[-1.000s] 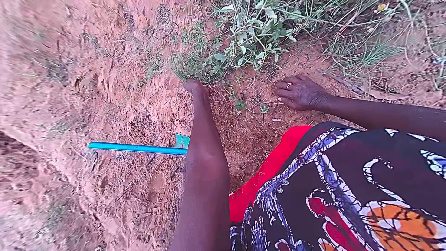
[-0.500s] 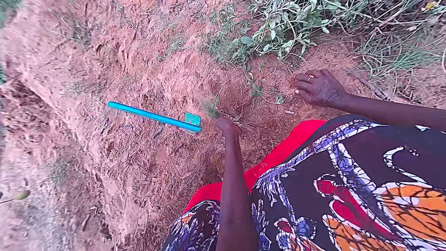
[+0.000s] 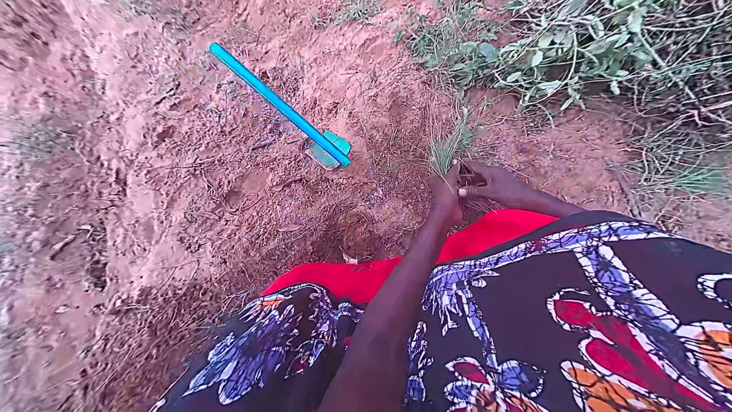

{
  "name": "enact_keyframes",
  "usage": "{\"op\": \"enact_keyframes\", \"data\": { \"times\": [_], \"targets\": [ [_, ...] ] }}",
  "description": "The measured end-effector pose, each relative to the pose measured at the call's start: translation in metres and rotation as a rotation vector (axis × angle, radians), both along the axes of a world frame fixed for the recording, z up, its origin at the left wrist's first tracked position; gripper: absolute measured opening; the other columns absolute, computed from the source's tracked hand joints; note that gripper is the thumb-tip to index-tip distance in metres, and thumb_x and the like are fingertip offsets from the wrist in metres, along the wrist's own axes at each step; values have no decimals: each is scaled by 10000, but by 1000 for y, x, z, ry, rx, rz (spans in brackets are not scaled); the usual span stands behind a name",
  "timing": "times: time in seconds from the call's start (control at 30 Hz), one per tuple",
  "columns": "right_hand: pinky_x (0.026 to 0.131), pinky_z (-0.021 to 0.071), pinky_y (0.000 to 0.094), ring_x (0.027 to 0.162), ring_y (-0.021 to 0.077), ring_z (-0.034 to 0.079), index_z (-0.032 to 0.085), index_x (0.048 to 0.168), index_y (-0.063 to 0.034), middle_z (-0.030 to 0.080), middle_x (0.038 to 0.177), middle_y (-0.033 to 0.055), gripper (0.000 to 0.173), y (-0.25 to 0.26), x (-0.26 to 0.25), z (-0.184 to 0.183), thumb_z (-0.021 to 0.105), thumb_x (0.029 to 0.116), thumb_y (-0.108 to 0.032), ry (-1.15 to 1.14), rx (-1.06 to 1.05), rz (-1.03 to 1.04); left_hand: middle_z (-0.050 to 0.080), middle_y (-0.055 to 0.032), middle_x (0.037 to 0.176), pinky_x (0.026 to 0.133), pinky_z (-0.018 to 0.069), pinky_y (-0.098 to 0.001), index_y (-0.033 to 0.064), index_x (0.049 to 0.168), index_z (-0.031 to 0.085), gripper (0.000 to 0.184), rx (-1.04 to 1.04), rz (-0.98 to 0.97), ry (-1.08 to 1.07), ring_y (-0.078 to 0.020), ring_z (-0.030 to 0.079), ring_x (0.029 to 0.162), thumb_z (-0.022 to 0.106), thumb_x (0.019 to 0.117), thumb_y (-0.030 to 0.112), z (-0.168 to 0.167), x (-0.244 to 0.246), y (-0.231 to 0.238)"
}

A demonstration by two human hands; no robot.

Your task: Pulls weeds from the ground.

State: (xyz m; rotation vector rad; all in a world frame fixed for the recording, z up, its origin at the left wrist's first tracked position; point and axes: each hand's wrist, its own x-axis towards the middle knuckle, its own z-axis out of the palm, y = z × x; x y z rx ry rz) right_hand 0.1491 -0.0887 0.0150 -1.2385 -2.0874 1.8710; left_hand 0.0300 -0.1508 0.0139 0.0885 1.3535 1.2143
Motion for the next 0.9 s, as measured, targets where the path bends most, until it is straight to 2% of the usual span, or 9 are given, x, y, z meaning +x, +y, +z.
{"op": "enact_keyframes", "data": {
  "times": [0.1,0.27,0.4,0.53,0.63,0.73,0.77,0.83,0.9],
  "targets": [
    [1028,488,493,1158,299,640,525,1423,41,644,1282,247,543,-5,2,5,736,931,-51,-76,-8,48,533,-196,1389,1009,462,-482,33,1451,454,511,-76,-67,-31,-285,541,1210,489,1083,386,6,1,0],
    [940,522,375,1051,174,637,539,1359,44,651,1195,179,417,-20,-2,16,641,957,3,-55,-80,-36,528,-176,1433,1059,436,-477,77,1507,424,507,2,-99,-43,-274,529,1267,515,1077,330,13,6,-4],
    [982,492,456,1089,262,634,557,1332,81,653,1173,234,331,-32,-20,36,559,1018,-23,-107,36,-116,611,-168,1260,974,495,-425,30,1405,503,433,62,-15,40,-232,594,1118,527,1071,304,15,7,-1],
    [935,500,496,1023,332,658,585,1224,117,663,1063,262,259,-31,-26,31,552,1023,-43,-97,196,-139,574,-186,1315,1004,487,-421,28,1474,396,515,163,40,164,-236,575,1176,598,1022,172,17,13,1],
    [1041,467,550,1181,418,622,431,1434,123,612,1259,336,428,-14,-26,35,511,1052,-53,-92,146,-220,570,-214,1354,1020,492,-428,10,1530,322,612,229,13,246,-248,587,1192,601,1009,171,21,7,-1],
    [775,550,463,897,300,659,359,1490,18,638,1112,244,481,21,-17,37,493,1041,-90,16,117,-388,624,-134,1107,717,611,-345,-17,1418,451,414,341,159,406,-168,677,795,538,1028,91,13,-11,3],
    [798,548,446,870,271,660,309,1521,30,626,1101,233,519,37,-15,56,474,1034,-42,43,108,-424,637,-111,1054,656,614,-313,-33,1379,480,364,377,227,458,-133,679,722,531,1030,57,10,-19,5],
    [763,540,359,784,163,631,328,1483,11,602,1006,134,501,68,-6,100,476,1005,-12,77,217,-476,642,-101,1045,686,593,-289,-53,1286,556,271,338,281,566,-109,662,763,546,1036,52,2,-43,8],
    [765,541,349,819,140,624,396,1438,-8,596,1066,113,454,102,15,150,496,999,-62,-24,467,-496,646,-150,1099,798,562,-335,-55,1249,605,253,229,237,705,-161,642,891,556,1034,68,-13,-69,8]
  ]
}}
